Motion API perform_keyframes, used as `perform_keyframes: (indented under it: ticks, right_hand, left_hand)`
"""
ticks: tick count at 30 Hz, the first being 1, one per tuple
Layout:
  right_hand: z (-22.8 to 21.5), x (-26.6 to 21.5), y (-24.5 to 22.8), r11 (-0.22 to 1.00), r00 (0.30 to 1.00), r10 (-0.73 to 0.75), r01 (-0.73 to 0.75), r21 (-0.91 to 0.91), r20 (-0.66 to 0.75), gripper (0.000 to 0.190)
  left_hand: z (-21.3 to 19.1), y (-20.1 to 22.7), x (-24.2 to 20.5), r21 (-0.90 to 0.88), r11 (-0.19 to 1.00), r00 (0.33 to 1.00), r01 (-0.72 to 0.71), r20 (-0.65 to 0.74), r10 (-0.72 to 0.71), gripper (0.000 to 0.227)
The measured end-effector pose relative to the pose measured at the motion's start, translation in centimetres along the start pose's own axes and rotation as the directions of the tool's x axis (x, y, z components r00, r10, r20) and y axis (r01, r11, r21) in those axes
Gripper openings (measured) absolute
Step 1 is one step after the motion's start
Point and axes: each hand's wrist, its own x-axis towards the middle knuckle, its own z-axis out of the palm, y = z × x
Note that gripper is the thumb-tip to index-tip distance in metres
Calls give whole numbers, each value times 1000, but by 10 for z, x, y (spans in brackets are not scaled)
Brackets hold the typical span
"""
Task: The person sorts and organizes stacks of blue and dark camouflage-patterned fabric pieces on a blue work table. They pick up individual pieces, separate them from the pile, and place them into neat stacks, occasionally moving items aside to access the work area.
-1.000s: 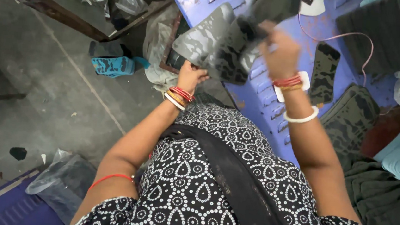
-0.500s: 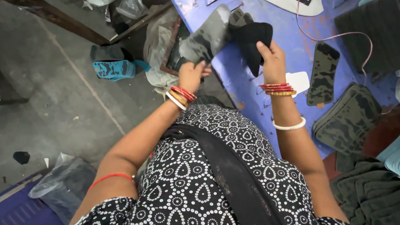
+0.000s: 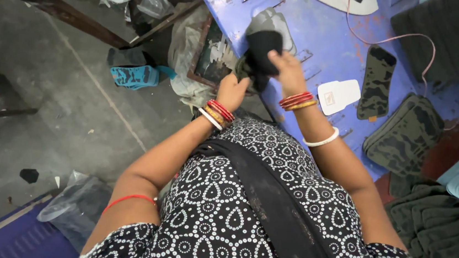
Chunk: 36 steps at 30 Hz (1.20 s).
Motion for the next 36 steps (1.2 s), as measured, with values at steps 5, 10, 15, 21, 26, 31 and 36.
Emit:
perform_keyframes:
  ticks: [5, 10, 15, 21, 26, 31, 36]
  right_hand:
    - [-89, 11, -44, 739, 688, -644, 447, -504, -335, 26]
    - [-51, -53, -47, 725, 811, -544, 327, -606, -213, 27]
    - [30, -110, -59, 295, 861, -408, 440, -848, 305, 64]
    - [-82, -119, -51, 677, 842, -478, 172, -716, -250, 33]
    - [-139, -218, -123, 485, 436, -829, 249, -838, -350, 25]
    - [-179, -281, -70, 227, 451, -873, 41, -973, -185, 26]
    - [-214, -310, -25, -15, 753, -633, -241, -971, -177, 46]
  left_hand:
    - [-7, -25, 1, -629, 688, 927, 362, 167, -335, 36]
    - [2, -26, -5, -638, 634, 895, 436, 233, -380, 35]
    - [22, -19, -1, -628, 651, 898, 426, 377, -225, 38]
    - [31, 85, -4, -209, 904, 717, 374, 683, -139, 58]
    - [60, 24, -1, -95, 890, 662, 446, 705, -256, 51]
    - [88, 27, -2, 22, 897, 506, 441, 819, -269, 41]
    - [134, 36, 2, 55, 916, 405, 397, 885, -229, 42]
